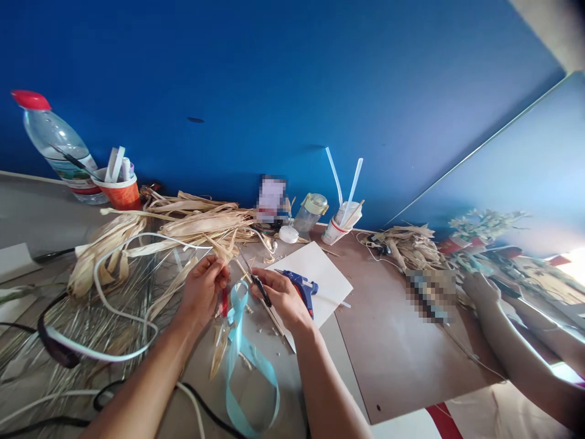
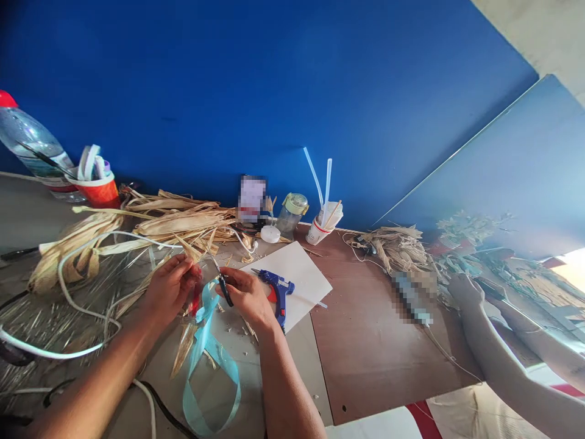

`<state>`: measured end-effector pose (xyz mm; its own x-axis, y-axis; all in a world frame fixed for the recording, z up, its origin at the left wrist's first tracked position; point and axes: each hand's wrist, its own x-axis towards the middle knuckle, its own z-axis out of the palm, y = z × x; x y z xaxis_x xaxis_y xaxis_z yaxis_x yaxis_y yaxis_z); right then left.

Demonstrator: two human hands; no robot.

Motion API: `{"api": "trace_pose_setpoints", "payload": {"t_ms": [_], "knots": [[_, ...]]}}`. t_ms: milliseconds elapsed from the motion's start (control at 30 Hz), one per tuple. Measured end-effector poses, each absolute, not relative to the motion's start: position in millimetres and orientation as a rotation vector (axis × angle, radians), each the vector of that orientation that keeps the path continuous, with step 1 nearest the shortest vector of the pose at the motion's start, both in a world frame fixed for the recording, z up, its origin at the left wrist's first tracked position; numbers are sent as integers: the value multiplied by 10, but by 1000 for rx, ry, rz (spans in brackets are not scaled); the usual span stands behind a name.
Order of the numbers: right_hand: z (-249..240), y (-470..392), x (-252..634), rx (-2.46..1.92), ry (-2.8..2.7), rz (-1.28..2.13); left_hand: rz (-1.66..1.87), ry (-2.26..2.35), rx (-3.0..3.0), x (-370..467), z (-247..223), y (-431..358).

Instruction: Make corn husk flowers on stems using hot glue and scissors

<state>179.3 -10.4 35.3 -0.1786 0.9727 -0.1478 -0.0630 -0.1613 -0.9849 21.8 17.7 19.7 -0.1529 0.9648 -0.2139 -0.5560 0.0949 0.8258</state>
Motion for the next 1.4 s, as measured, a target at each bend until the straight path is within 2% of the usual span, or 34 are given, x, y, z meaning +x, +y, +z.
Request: {"api": "trace_pose_setpoints", "payload": {"t_ms": [400,867,1400], "knots": [[490,-163,1858,-1394,-1803,1112,1508,964,495,189,161,221],[226,-135,1776,-1328,-1626,1307,1355,988,538,235,220,152],[347,-132,1775,-1318,-1663,1380,1360,931,515,248,176,172]]}}
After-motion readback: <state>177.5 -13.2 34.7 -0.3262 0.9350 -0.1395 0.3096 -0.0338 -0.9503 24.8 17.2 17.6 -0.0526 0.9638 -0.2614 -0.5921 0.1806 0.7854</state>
